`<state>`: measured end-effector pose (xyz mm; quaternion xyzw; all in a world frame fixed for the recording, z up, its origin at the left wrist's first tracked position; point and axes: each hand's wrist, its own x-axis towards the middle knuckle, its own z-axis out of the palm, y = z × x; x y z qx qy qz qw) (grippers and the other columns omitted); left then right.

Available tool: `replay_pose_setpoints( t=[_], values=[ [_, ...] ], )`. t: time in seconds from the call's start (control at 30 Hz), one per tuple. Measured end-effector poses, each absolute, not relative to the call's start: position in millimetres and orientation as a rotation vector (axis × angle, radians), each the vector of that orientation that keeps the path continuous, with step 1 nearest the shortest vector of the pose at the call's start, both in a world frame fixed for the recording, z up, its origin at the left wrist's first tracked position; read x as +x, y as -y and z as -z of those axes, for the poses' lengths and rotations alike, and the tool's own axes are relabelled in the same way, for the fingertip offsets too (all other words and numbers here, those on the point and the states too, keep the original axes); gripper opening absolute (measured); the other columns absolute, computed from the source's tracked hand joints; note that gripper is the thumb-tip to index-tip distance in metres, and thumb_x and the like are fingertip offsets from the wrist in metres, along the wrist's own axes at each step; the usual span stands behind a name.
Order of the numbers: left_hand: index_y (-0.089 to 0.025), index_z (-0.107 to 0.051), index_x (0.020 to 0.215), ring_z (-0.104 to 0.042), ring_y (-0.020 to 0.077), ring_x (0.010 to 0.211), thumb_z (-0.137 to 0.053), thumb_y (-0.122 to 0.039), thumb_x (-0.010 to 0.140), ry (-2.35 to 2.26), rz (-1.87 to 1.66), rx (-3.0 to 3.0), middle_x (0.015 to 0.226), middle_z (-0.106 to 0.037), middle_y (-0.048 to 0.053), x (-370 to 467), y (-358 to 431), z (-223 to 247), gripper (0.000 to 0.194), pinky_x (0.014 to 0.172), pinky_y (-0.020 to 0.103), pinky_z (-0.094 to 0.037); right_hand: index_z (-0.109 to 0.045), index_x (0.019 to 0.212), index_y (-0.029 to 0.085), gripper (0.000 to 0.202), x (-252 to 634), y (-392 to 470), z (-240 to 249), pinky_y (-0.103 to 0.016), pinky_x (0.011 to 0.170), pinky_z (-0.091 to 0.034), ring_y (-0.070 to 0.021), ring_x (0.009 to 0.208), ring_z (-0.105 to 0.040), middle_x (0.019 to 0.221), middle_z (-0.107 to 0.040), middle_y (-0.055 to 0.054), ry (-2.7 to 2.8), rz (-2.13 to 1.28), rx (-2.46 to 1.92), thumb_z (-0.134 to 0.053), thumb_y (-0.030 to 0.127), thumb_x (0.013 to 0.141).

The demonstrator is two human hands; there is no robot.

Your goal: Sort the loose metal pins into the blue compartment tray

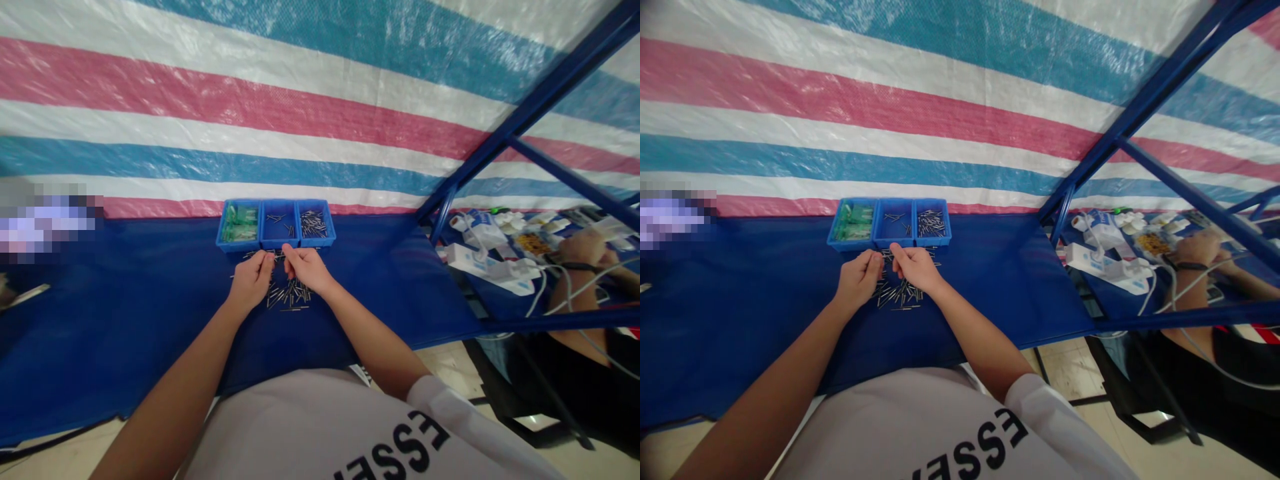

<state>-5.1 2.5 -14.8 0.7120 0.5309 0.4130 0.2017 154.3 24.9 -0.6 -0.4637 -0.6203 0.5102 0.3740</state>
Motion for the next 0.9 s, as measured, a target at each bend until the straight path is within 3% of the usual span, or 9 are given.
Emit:
replay_pose_setpoints(
  t=[0.2,0.3,0.4,0.53,0.67,0.77,0.9],
  values=[
    [-0.019,-0.06,0.082,-0.052,0.0117,0.05,-0.036,-0.038,0.097,-1.447,-1.167,1.923,0.055,-0.055,-0.003,-5.3,-2.5,17.6,0.033,0.055,0.024,-0.039,-0.051,0.053,0.017,0.061,155.3,-31.0,3.0,-0.021,0.041,-0.033,-0.0072,0.034,-0.043,0.038,-0.044,0.004,1.25,-1.36,-1.24,-0.044,0.07,0.083],
    [-0.019,-0.06,0.084,-0.051,0.0117,0.049,-0.035,-0.038,0.097,-1.455,-1.165,1.926,0.055,-0.054,-0.002,-5.6,-2.8,18.0,0.034,0.054,0.024,-0.039,-0.064,0.085,0.015,0.057,159.1,-36.4,0.4,-0.02,0.04,-0.033,-0.0075,0.04,-0.051,0.057,-0.06,0.0,1.112,-1.35,-1.195,-0.041,0.067,0.086],
    [-0.019,-0.061,0.083,-0.053,0.012,0.05,-0.035,-0.038,0.097,-1.462,-1.17,1.932,0.055,-0.055,-0.002,-5.5,-3.4,17.9,0.035,0.055,0.024,-0.039,-0.058,0.117,0.019,0.054,162.4,-40.3,-0.1,-0.019,0.043,-0.036,-0.0068,0.048,-0.057,0.08,-0.069,-0.003,1.113,-1.286,-1.115,-0.038,0.061,0.091],
    [-0.019,-0.062,0.083,-0.055,0.0122,0.054,-0.038,-0.037,0.096,-1.489,-1.146,1.983,0.056,-0.057,-0.002,-4.6,-4.0,17.7,0.033,0.059,0.024,-0.041,-0.063,0.104,0.017,0.037,164.5,-38.5,3.6,-0.02,0.052,-0.042,-0.0077,0.054,-0.056,0.077,-0.067,-0.001,1.372,-1.123,-1.182,-0.047,0.048,0.091],
    [-0.019,-0.062,0.083,-0.054,0.0117,0.053,-0.037,-0.038,0.095,-1.511,-1.137,1.972,0.06,-0.059,-0.002,-4.1,-3.4,15.9,0.034,0.058,0.023,-0.041,-0.067,0.094,0.017,0.016,164.3,-31.0,7.5,-0.027,0.074,-0.046,-0.0136,0.076,-0.06,0.085,-0.069,-0.004,1.96,-0.785,-1.216,-0.056,0.027,0.088],
    [-0.018,-0.062,0.084,-0.056,0.0117,0.056,-0.038,-0.038,0.095,-1.525,-1.134,1.985,0.065,-0.062,-0.001,-3.9,-3.1,14.3,0.033,0.059,0.023,-0.042,-0.067,0.097,0.015,0.017,163.1,-26.9,9.7,-0.035,0.088,-0.042,-0.0189,0.091,-0.059,0.096,-0.068,-0.008,2.28,-0.526,-1.186,-0.064,0.023,0.083],
    [-0.018,-0.063,0.085,-0.056,0.0117,0.058,-0.038,-0.037,0.095,-1.538,-1.12,1.993,0.067,-0.064,-0.001,-3.5,-3.6,14.0,0.033,0.06,0.023,-0.041,-0.067,0.099,0.015,0.018,162.3,-25.6,11.0,-0.035,0.089,-0.04,-0.0199,0.092,-0.057,0.101,-0.068,-0.01,2.393,-0.424,-1.192,-0.065,0.018,0.082]
  ],
)
